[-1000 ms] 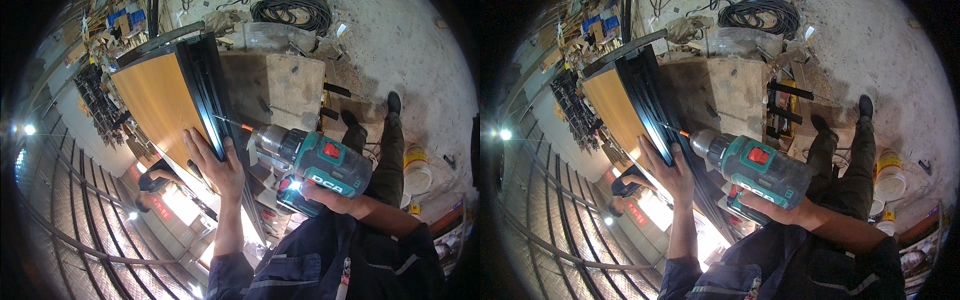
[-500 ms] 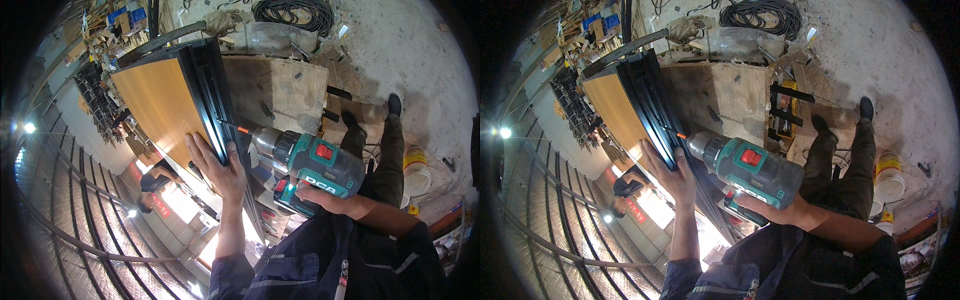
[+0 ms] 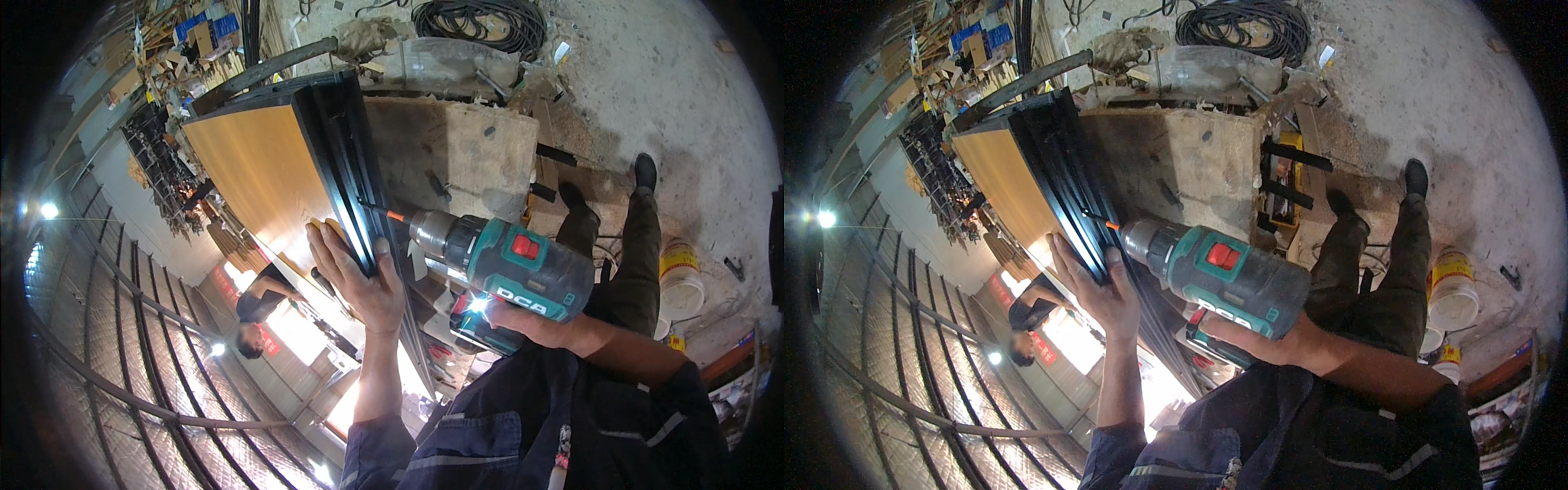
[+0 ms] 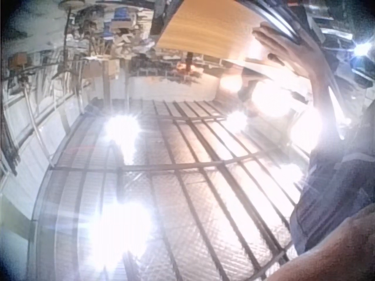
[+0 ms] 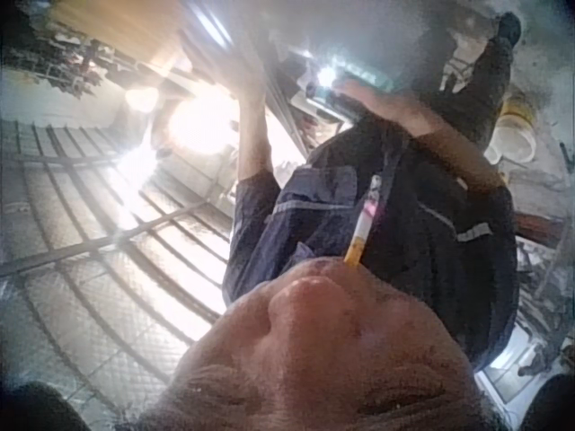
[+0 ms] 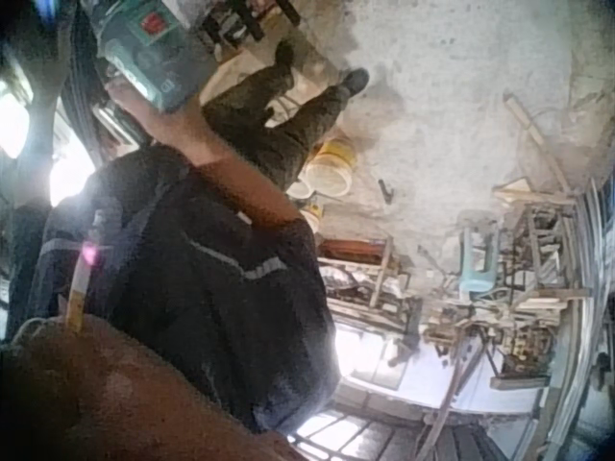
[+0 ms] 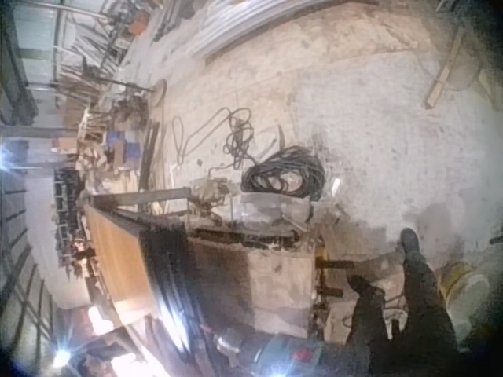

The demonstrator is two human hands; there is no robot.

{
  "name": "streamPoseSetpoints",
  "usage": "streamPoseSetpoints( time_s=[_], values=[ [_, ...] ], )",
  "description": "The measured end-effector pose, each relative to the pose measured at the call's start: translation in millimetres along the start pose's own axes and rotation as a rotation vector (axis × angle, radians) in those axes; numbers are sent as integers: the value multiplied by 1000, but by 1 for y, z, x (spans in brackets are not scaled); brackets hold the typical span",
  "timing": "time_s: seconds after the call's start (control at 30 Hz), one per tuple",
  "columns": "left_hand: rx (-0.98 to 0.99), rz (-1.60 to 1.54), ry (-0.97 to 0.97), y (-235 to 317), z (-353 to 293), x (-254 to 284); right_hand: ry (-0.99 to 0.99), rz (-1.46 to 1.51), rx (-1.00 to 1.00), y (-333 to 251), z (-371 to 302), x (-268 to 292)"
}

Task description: The person retrieves a box of screws from a cluttered workbench, walks to a large white and wood-grain panel, and uses a cordless drill to drive screws into the panel's edge. The person repeatedly picks screws from the box and fastens them along the panel's perimeter.

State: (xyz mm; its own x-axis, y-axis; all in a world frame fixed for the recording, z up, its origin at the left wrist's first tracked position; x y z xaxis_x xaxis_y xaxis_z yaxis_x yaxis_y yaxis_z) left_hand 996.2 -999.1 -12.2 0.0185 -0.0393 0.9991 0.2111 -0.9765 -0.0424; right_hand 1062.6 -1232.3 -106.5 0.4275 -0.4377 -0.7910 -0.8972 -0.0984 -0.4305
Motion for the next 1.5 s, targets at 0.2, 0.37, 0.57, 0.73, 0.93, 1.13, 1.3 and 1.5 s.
streamPoseSetpoints(
  time_s=[0.2, 0.37, 0.57, 0.73, 0.93, 1.13, 1.3, 1.5],
  values=[
    [22, 22, 10, 7, 7, 3, -37, 9, -34, -1, 7, 5],
    [-2, 52, 6, 5, 7, 2, -96, 110, -61, -5, 9, 7],
    [-22, 64, -11, 3, 5, 3, -43, -1, -16, 0, 6, 6],
    [-20, 78, -25, 0, 4, 3, 3, -33, 38, -4, 4, 4],
    [-20, 60, 1, 0, 3, 2, -13, 30, -28, -6, 8, 6],
    [-15, 51, 53, 0, 4, 1, 2, 161, -193, -19, 11, 9],
    [33, 13, 40, 4, 6, 5, -27, 334, -103, -12, 14, 7],
    [67, 22, 40, 3, 6, 2, -15, 347, -121, -26, 12, 3]
  ],
)
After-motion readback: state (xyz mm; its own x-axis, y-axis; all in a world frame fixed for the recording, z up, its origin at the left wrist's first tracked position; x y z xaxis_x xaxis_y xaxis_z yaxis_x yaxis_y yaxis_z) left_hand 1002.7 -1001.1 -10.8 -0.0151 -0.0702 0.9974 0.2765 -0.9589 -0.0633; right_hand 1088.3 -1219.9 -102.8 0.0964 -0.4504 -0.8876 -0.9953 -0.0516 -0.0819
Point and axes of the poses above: each hand's wrist, its own z-axis towards the middle knuckle, its own x-axis out of the back of the hand, y = z × x, the point moved 2 cm from there along z, towards the middle knuckle, and after that the axes turned 14 degrees about -x, right-handed, at the moved point
